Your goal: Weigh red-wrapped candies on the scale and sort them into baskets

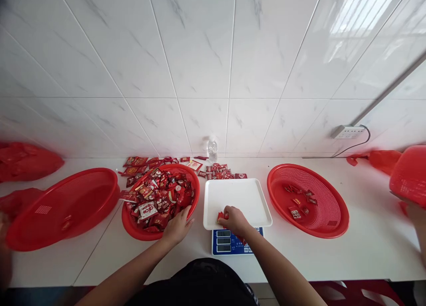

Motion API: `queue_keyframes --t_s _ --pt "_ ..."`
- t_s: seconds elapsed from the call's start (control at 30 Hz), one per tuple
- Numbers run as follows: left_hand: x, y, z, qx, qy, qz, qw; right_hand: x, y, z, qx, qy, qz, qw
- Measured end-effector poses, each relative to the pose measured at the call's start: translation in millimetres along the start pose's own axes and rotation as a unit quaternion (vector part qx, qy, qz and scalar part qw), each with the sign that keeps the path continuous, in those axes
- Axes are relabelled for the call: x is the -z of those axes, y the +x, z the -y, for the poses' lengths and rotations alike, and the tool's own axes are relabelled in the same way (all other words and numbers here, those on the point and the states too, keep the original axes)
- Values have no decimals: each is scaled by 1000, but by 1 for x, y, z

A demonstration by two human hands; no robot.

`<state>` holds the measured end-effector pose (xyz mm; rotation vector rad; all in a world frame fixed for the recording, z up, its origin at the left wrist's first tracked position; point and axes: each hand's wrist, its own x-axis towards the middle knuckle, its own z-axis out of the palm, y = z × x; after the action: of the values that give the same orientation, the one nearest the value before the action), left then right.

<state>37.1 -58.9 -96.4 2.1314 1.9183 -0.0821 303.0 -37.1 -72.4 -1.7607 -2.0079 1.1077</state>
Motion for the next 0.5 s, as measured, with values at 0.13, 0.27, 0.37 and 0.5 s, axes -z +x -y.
queue_keyframes --t_s 0.13,0.27,0.37,0.5 --pt "-1 0 1 -6 -1 -5 1000 -17 -2 5 16 -58 18 998" --pt "-4 -1 2 -2 -6 -14 1000 -23 -1 5 22 -97 35 994" --pt "-6 -2 3 5 -10 -19 1000 -24 1 5 19 -113 41 993" --pt "-8 -3 4 3 -17 -18 1000 -25 4 6 14 -107 43 993"
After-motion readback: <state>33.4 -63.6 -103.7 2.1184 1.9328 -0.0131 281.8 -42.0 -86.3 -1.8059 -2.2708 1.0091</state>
